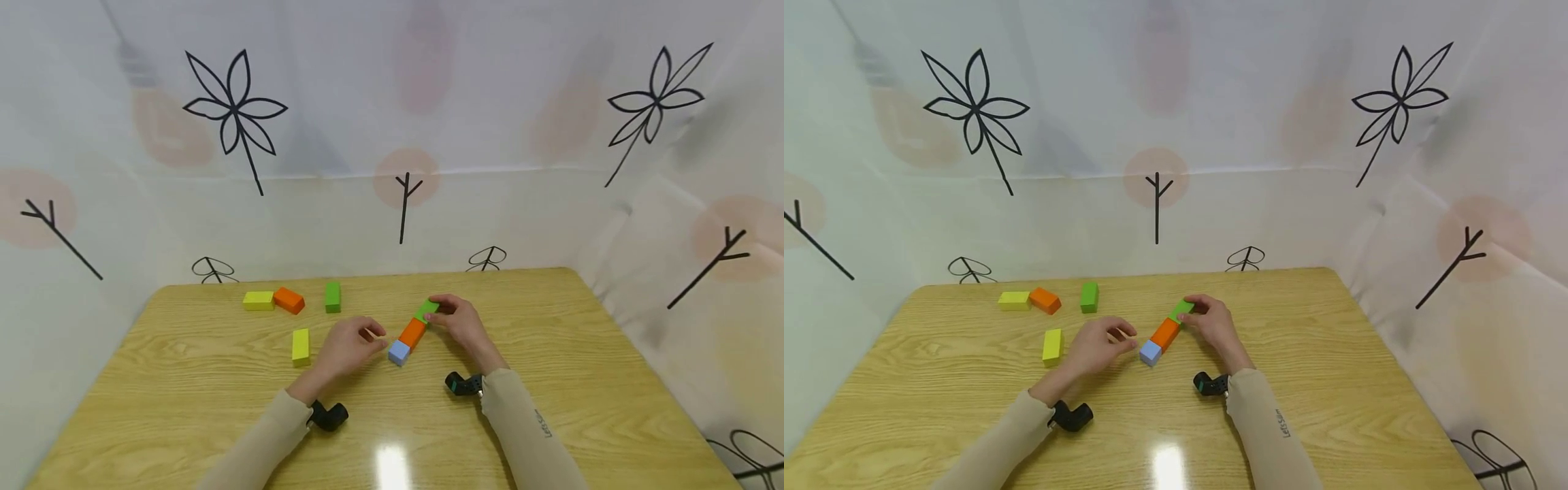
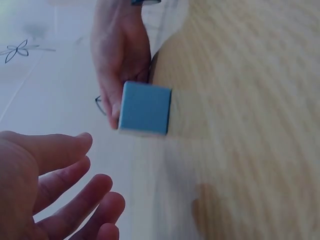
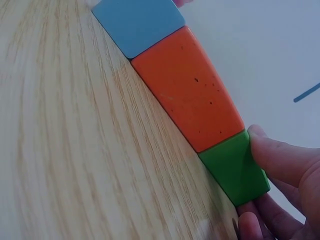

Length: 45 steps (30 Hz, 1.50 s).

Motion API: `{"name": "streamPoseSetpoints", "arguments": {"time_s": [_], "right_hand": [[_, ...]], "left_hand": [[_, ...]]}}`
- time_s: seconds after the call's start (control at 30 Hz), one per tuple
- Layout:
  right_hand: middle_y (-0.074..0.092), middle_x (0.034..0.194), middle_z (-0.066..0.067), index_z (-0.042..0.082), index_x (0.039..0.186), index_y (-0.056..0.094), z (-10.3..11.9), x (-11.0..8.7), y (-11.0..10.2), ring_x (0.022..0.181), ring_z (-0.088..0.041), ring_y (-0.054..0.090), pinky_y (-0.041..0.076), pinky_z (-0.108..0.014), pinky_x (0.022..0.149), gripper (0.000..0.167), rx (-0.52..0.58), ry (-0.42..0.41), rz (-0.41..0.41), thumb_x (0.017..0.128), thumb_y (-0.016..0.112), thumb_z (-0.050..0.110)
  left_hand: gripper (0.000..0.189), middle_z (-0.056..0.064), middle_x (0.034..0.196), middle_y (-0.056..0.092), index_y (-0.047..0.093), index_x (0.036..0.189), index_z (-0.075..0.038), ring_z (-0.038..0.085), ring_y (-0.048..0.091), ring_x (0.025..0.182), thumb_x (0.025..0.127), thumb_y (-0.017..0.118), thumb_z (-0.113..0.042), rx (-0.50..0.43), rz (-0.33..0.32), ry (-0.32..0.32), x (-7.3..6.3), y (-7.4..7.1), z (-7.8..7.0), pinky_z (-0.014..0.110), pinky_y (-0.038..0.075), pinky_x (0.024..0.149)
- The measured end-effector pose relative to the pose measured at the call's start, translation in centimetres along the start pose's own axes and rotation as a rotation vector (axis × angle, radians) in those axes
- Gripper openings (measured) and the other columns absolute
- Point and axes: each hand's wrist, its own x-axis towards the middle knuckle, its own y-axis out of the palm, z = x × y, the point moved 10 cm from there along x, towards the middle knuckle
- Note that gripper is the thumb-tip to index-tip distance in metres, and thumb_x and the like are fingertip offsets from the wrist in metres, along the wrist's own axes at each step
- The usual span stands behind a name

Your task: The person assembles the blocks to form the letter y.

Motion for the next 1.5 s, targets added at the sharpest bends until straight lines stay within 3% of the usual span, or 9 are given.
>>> {"name": "streamPoseSetpoints", "arguments": {"time_s": [0.23, 0.43, 0.7, 0.97, 1.17, 1.5], "right_hand": [[0.061, 0.127, -0.017, 0.001, 0.131, 0.063, 0.2, -0.1, -0.1, 0.116, -0.031, 0.056, 0.045, -0.044, 0.099, 0.044, -0.001, -0.006, 0.014, 0.089, 0.075, 0.006], [0.061, 0.126, -0.017, 0.002, 0.131, 0.063, 0.2, 0.0, -0.1, 0.114, -0.031, 0.056, 0.046, -0.043, 0.098, 0.044, -0.002, -0.003, 0.017, 0.089, 0.075, 0.007], [0.061, 0.125, -0.016, 0.003, 0.131, 0.063, 0.0, -0.1, 0.0, 0.112, -0.030, 0.056, 0.045, -0.042, 0.096, 0.044, -0.006, 0.019, 0.010, 0.089, 0.075, 0.008], [0.061, 0.125, -0.017, 0.002, 0.131, 0.062, 0.2, -0.1, 0.0, 0.111, -0.030, 0.055, 0.046, -0.040, 0.094, 0.044, -0.007, 0.013, 0.013, 0.089, 0.075, 0.007], [0.062, 0.124, -0.017, 0.001, 0.130, 0.063, 0.2, 0.0, 0.0, 0.109, -0.029, 0.056, 0.047, -0.039, 0.092, 0.043, -0.012, 0.004, 0.010, 0.089, 0.075, 0.006], [0.063, 0.124, -0.016, 0.001, 0.130, 0.063, 0.2, 0.0, -0.1, 0.110, -0.029, 0.056, 0.047, -0.039, 0.093, 0.043, -0.023, -0.002, 0.009, 0.089, 0.075, 0.006]], "left_hand": [[0.013, -0.002, 0.102, 0.070, 0.074, 0.102, -0.015, 0.019, 0.066, 0.092, 0.091, 0.075, -0.022, 0.025, -0.092, -0.028, 0.6, -3.4, 1.7, 0.037, 0.054, 0.074], [0.021, 0.004, 0.106, 0.070, 0.074, 0.109, -0.011, 0.024, 0.065, 0.096, 0.092, 0.073, -0.025, 0.033, -0.137, -0.093, 1.4, -6.1, 3.7, 0.041, 0.053, 0.074], [0.022, 0.010, 0.113, 0.068, 0.073, 0.110, -0.014, 0.028, 0.062, 0.101, 0.092, 0.073, -0.027, 0.037, -0.159, -0.189, 2.3, -8.2, 6.9, 0.044, 0.053, 0.077], [0.028, 0.010, 0.121, 0.066, 0.071, 0.115, -0.014, 0.028, 0.061, 0.107, 0.091, 0.073, -0.027, 0.042, -0.126, -0.256, 3.5, -8.3, 8.3, 0.046, 0.052, 0.082], [0.032, 0.013, 0.128, 0.058, 0.069, 0.118, -0.012, 0.029, 0.060, 0.106, 0.090, 0.075, -0.026, 0.085, -0.123, -0.268, 4.6, -7.7, 8.6, 0.044, 0.050, 0.085], [0.043, 0.020, 0.134, 0.048, 0.066, 0.127, -0.008, 0.033, 0.059, 0.107, 0.089, 0.076, -0.024, 0.126, -0.145, -0.308, 5.0, -6.9, 9.0, 0.045, 0.050, 0.086]]}}
